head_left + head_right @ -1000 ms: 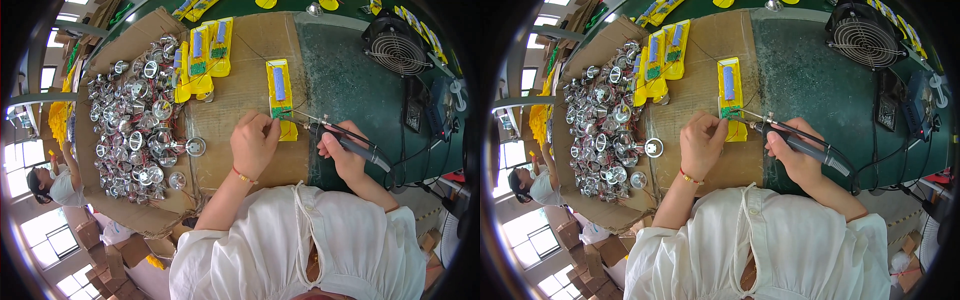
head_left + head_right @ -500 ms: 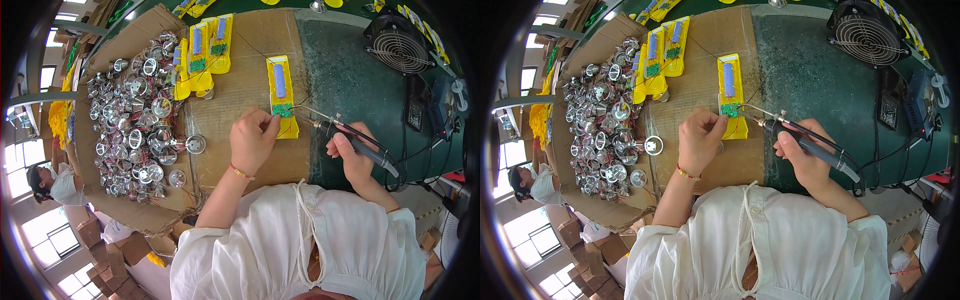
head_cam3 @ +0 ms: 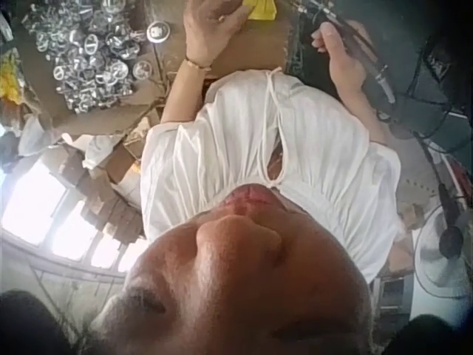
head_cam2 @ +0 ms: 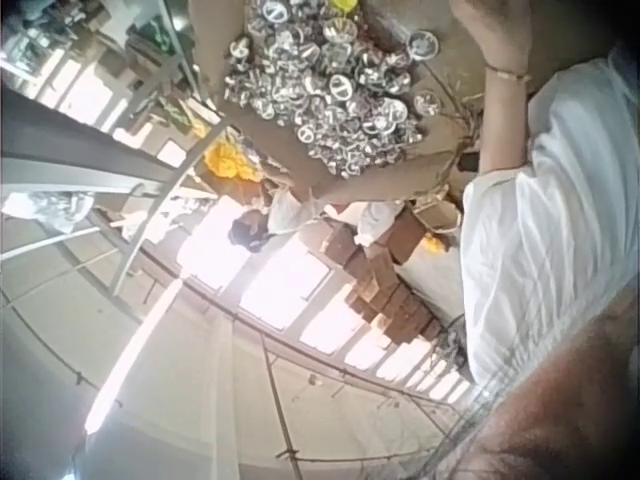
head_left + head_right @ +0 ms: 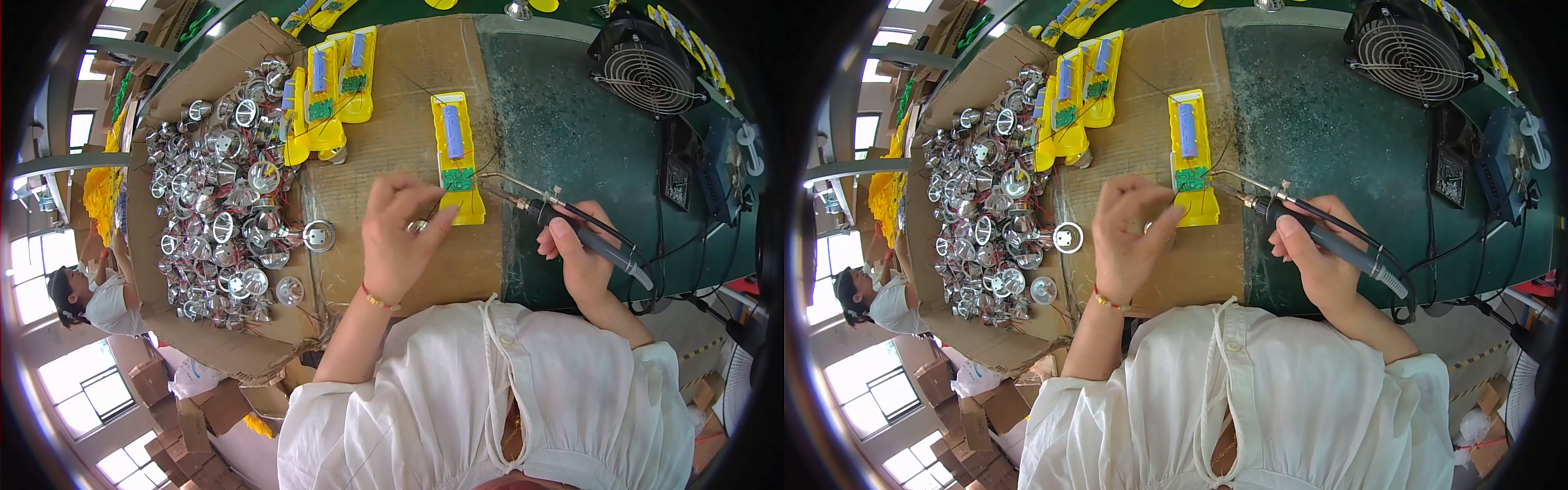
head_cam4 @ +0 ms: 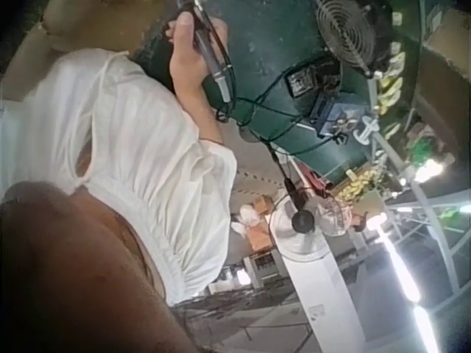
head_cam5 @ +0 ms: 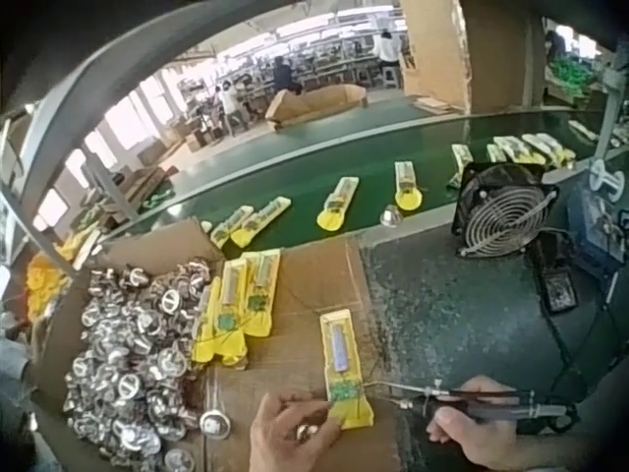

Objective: Soldering wires onto circuit boards for the assembly of portable lights.

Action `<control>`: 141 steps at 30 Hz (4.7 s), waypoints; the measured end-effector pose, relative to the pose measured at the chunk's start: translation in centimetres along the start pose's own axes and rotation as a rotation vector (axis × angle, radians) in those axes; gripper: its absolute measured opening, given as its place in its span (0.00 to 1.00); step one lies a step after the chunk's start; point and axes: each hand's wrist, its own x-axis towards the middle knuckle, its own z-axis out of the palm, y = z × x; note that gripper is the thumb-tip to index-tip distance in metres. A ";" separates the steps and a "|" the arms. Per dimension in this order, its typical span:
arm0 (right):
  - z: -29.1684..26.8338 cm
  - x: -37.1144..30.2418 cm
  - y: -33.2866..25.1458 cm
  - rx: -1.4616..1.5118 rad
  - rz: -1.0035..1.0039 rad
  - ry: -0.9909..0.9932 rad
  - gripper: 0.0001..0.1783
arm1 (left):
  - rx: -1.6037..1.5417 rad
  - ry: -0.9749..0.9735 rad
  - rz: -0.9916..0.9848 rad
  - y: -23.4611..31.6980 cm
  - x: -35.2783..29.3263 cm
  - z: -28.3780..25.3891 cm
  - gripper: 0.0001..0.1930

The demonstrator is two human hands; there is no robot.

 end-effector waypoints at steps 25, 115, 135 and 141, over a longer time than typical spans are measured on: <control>0.5 0.0 0.4 0.028 0.066 -0.015 0.08 | 0.078 -0.318 -0.122 -0.9 1.8 0.7 0.06; -2.5 -1.6 1.5 -0.006 -0.169 0.141 0.10 | 0.261 -0.045 -0.420 -4.5 2.3 -3.4 0.12; 1.0 -0.3 1.1 -0.083 -0.148 -0.048 0.08 | -0.111 -0.060 -0.262 0.0 -0.3 1.1 0.07; 1.2 0.1 1.1 -0.011 -0.067 -0.041 0.08 | -0.097 -0.078 -0.287 -0.1 0.0 1.3 0.08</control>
